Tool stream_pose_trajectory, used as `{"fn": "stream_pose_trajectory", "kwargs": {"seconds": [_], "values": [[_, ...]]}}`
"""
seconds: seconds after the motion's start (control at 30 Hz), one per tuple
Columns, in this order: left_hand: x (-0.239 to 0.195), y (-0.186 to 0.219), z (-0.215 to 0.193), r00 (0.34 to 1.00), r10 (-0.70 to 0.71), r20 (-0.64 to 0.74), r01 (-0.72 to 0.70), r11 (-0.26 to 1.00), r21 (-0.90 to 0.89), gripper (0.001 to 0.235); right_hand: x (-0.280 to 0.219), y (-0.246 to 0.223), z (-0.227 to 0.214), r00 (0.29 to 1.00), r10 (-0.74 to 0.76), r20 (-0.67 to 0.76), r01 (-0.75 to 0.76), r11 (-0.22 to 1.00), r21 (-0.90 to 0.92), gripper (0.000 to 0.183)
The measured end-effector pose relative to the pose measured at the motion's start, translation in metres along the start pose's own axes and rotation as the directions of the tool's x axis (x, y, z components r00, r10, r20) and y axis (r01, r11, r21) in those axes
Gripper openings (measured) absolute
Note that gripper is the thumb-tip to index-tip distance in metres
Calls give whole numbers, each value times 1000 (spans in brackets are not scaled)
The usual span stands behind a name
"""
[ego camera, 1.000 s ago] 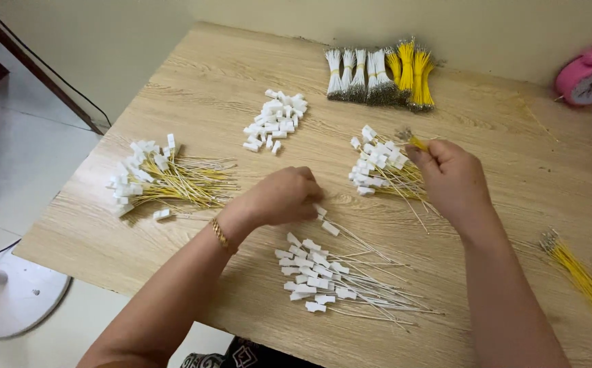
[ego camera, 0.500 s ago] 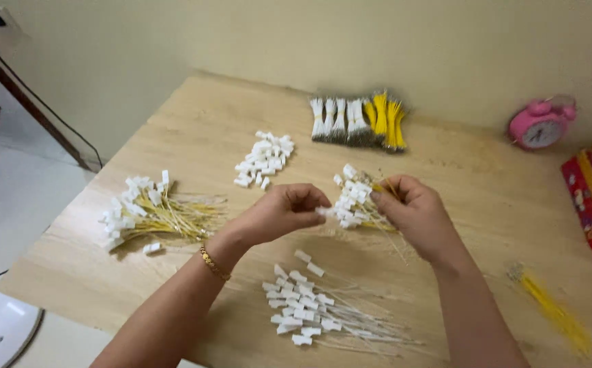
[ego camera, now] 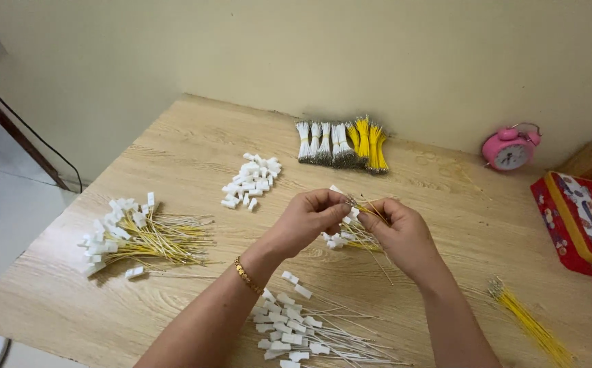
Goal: The person inserts small white plastic pieces onto the ends of thin yellow sticks. They repeatedly pick up a stick and a plastic piece, fit them together, and place the assembled item onto a growing pile on the table.
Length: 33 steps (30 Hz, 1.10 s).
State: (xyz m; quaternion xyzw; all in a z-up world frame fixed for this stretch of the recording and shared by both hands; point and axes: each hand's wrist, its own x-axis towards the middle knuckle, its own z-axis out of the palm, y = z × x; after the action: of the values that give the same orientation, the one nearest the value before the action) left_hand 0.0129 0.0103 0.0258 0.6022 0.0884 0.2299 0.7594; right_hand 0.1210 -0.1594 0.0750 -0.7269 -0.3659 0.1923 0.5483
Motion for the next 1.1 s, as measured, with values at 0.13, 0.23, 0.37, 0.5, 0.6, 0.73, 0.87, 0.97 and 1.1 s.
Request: {"fn": "stream_pose_trajectory", "kwargs": {"seconds": [0.13,0.23,0.37,0.5,0.6,0.73,0.87,0.97,1.1], "values": [[-3,0,-2,999,-24,32,25,999,-27,26,-1,-1,2,1000,8,-9,-8,1000,-18,12],[-5,1,-3,998,-53,19,54,998,-22,27,-2,-5,1,1000,0,-13,-1,992,-126,12],[-6,-3,-2,995,-100,-1,100,993,-64,25,-6,-15,3,1000,7,9,-6,993,-115,14],[-5,-9,0,992,-120,-30,119,992,-33,28,-5,-8,5,1000,19,23,-19,1000,-2,11],[-6,-10,4,988,-147,-50,141,984,-106,28,-7,-11,3,1000,18,21,-18,1000,-12,11],[-9,-9,6,983,-177,-56,170,978,-118,31,-7,-15,5,1000,13,15,-13,1000,0,9],[-12,-3,9,981,-188,-48,178,971,-158,27,-5,-11,7,1000,26,-12,-26,999,47,13],[-12,-2,10,984,-171,-39,163,972,-168,27,-4,-9,8,1000,20,-12,-20,997,69,13],[-8,-11,9,988,-149,-30,141,975,-172,24,-1,4,6,1000,10,-6,-9,993,116,10]]}}
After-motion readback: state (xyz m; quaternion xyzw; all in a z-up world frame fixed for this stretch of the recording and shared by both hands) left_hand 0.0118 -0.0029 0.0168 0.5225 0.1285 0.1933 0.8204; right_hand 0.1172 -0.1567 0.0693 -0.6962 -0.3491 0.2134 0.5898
